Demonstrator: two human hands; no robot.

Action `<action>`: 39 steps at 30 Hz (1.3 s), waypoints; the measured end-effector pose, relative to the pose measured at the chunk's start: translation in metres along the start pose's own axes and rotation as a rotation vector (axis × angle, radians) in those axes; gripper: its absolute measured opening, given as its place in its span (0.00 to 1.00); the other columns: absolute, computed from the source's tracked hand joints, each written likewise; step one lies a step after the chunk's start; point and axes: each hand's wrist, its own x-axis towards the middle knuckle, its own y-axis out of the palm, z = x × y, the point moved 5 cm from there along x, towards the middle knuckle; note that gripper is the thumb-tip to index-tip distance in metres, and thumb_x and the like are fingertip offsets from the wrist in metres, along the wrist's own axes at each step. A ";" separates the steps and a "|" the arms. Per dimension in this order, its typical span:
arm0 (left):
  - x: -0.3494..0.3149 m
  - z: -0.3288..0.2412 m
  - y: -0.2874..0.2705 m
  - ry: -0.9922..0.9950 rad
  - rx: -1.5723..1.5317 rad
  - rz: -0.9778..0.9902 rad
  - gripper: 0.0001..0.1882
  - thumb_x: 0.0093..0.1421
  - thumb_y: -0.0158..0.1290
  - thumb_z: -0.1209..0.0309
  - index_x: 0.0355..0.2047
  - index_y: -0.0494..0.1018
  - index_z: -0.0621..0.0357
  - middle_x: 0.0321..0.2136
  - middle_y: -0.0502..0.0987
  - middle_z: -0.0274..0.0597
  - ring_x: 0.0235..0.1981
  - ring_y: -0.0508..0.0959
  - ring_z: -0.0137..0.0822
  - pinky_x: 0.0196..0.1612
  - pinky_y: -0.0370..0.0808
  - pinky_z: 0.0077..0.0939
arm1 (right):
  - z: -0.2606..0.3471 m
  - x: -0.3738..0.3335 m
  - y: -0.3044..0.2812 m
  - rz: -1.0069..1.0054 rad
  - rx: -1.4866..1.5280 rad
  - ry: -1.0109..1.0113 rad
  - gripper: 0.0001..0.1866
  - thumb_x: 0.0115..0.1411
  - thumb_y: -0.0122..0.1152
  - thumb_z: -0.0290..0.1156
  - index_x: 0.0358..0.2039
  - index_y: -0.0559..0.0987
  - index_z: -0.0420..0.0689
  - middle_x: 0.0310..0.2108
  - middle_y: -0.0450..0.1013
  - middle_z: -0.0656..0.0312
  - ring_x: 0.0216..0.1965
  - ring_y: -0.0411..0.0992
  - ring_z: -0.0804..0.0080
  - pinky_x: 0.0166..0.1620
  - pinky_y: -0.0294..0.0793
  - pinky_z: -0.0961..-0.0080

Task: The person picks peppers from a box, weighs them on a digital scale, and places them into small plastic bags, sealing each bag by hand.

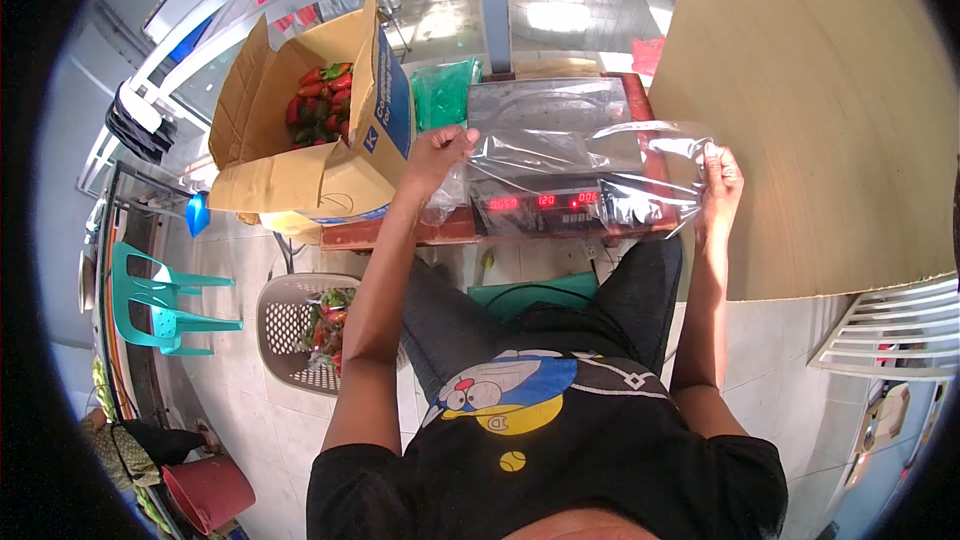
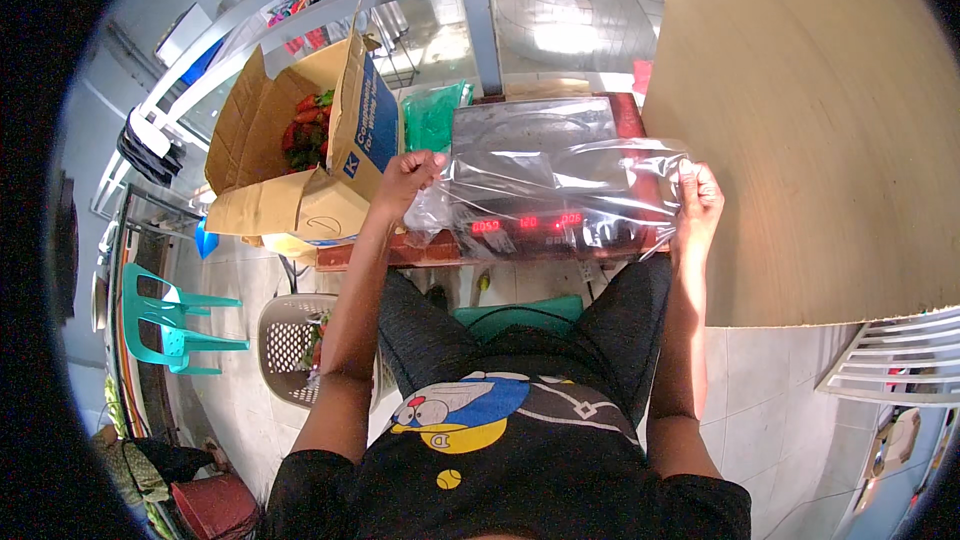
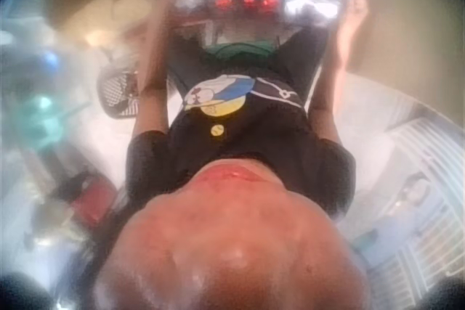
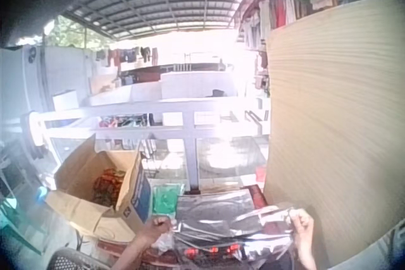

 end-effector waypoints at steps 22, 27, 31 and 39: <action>-0.029 -0.125 0.097 0.420 0.484 0.105 0.12 0.57 0.58 0.70 0.28 0.71 0.67 0.18 0.68 0.39 0.23 0.65 0.29 0.29 0.64 0.24 | 0.098 -0.047 0.113 0.501 -0.640 -0.299 0.32 0.48 0.71 0.35 0.55 0.72 0.44 0.50 0.69 0.51 0.56 0.63 0.54 0.57 0.62 0.60; -0.035 -0.148 0.114 0.116 0.280 0.204 0.11 0.60 0.58 0.67 0.29 0.73 0.64 0.23 0.71 0.35 0.29 0.69 0.24 0.35 0.67 0.22 | 0.046 -0.069 0.152 0.675 -0.140 0.095 0.13 0.59 0.62 0.37 0.36 0.75 0.41 0.25 0.69 0.64 0.29 0.66 0.79 0.34 0.67 0.78; -0.032 -0.123 0.098 0.329 0.120 0.106 0.12 0.62 0.56 0.66 0.28 0.74 0.63 0.26 0.72 0.33 0.32 0.69 0.23 0.38 0.66 0.21 | 0.048 -0.072 0.149 0.601 -0.036 0.160 0.07 0.64 0.56 0.29 0.32 0.75 0.40 0.24 0.70 0.69 0.26 0.66 0.87 0.29 0.64 0.86; -0.036 -0.113 0.105 0.330 0.249 0.237 0.10 0.60 0.56 0.72 0.25 0.71 0.64 0.22 0.69 0.35 0.30 0.67 0.27 0.34 0.63 0.22 | 0.046 -0.074 0.149 0.515 -0.051 0.064 0.09 0.63 0.58 0.32 0.30 0.74 0.40 0.24 0.69 0.69 0.26 0.65 0.85 0.30 0.64 0.84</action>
